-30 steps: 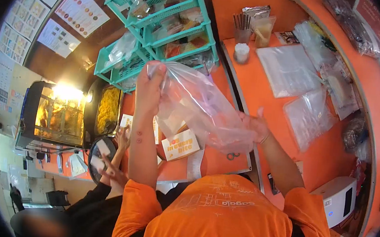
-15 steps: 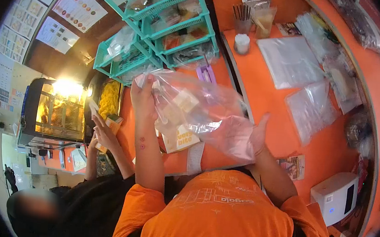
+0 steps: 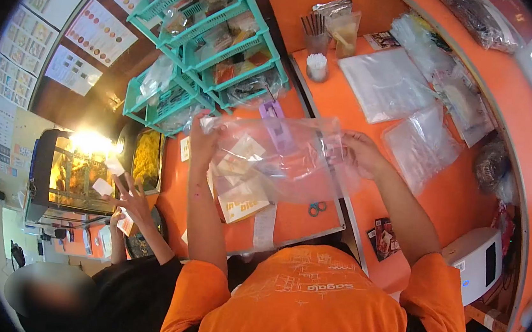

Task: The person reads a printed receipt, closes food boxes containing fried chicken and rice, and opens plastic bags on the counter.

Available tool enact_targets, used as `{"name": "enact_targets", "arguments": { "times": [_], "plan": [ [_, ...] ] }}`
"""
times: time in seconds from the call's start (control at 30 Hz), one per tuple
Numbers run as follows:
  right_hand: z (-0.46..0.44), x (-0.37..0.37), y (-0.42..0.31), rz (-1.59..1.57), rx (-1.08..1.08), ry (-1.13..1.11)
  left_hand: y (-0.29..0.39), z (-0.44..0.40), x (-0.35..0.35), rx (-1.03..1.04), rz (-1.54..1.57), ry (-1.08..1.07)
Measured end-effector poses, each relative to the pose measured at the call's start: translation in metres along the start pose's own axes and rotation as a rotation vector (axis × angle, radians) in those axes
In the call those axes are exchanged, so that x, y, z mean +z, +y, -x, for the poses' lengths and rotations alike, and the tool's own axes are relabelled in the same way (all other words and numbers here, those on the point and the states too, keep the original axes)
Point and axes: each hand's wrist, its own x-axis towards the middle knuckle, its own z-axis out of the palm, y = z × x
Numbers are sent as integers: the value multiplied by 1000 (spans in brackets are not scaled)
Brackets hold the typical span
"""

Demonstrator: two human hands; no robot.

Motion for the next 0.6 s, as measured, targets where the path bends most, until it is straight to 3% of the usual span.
{"name": "enact_targets", "arguments": {
  "times": [0.07,0.13,0.17,0.27,0.33,0.4,0.47,0.5,0.57,0.6],
  "plan": [
    [4,10,-5,91,85,-52,5,5,10,111,-50,9],
    [27,45,-20,-358,128,-35,5,10,12,63,-25,-1],
    [30,43,-14,-361,123,-38,-4,5,9,227,-125,24],
    [30,29,5,-251,109,-68,-10,13,11,91,-12,-4],
    [32,28,11,-46,59,-94,-22,11,11,118,-72,12],
    [37,31,5,-135,1,-131,-35,8,12,151,-128,25],
    [41,32,1,-219,-59,-169,-33,13,19,224,-181,130],
    [45,30,2,-127,-43,-85,-33,17,22,224,-181,130],
    [47,28,9,-32,-29,2,-1,38,40,289,-651,432],
    [44,26,19,128,-2,97,13,51,51,338,-675,502]
  ]
}}
